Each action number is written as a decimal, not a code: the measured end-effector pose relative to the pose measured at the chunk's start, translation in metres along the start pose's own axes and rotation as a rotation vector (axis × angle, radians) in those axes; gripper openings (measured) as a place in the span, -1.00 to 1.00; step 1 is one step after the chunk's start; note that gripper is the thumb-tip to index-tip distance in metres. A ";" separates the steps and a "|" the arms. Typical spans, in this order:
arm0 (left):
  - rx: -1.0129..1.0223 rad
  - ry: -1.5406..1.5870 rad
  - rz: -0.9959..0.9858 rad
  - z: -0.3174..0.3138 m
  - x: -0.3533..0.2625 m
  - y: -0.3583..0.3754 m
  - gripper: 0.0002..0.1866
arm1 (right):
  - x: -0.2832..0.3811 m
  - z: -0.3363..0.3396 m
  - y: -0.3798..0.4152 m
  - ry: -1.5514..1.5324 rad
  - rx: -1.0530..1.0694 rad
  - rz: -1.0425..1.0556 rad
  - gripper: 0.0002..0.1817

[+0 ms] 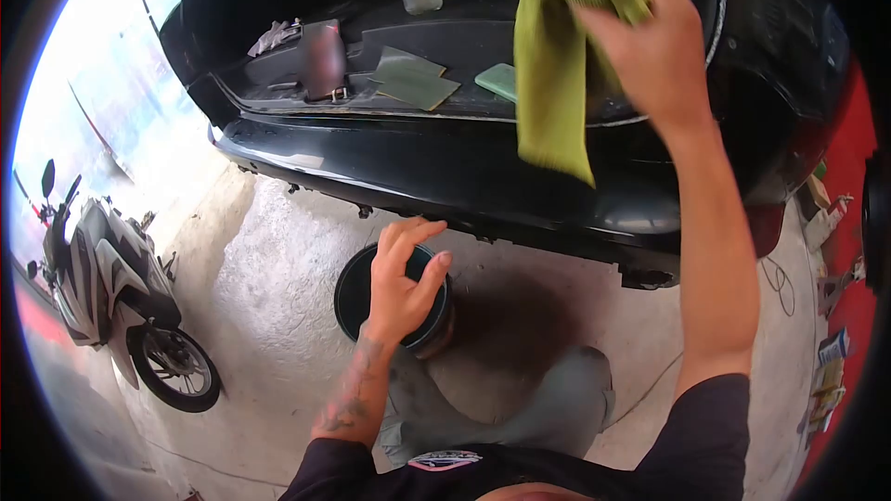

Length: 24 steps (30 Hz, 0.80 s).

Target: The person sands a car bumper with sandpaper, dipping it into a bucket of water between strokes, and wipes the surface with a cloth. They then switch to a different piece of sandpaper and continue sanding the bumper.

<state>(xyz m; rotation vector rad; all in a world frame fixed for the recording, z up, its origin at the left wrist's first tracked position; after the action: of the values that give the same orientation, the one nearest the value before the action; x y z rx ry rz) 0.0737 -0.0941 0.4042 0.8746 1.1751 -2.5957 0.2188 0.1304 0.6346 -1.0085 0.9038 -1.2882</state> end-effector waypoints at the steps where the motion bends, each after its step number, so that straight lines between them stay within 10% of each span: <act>1: -0.023 -0.039 -0.029 0.005 0.004 -0.008 -0.67 | 0.008 -0.008 -0.024 0.058 0.017 0.072 -0.48; 7: -0.141 -0.365 -0.178 0.035 0.021 -0.073 -0.70 | -0.105 -0.118 -0.021 0.718 0.690 -0.376 -0.31; 12: -0.174 -0.473 -0.111 0.036 0.061 -0.121 -0.66 | -0.049 -0.176 -0.018 0.524 0.592 -0.101 -0.53; 24: -0.291 -0.491 -0.201 0.032 0.078 -0.143 -0.82 | -0.030 -0.309 0.005 0.385 1.040 -0.413 -0.72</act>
<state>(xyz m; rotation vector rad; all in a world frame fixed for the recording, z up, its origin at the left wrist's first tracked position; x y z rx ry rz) -0.0568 -0.0134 0.4668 0.0545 1.4800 -2.4760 -0.0730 0.1340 0.5299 -0.1051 0.1780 -2.0197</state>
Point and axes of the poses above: each hand's wrist, its own y-axis away from the middle knuckle, its own z-axis out of the back of the hand, x = y × z, the point moved 9 cm from there along -y, towards the middle knuckle, and after that the axes turned 9 degrees about x, right-handed, at the moved point
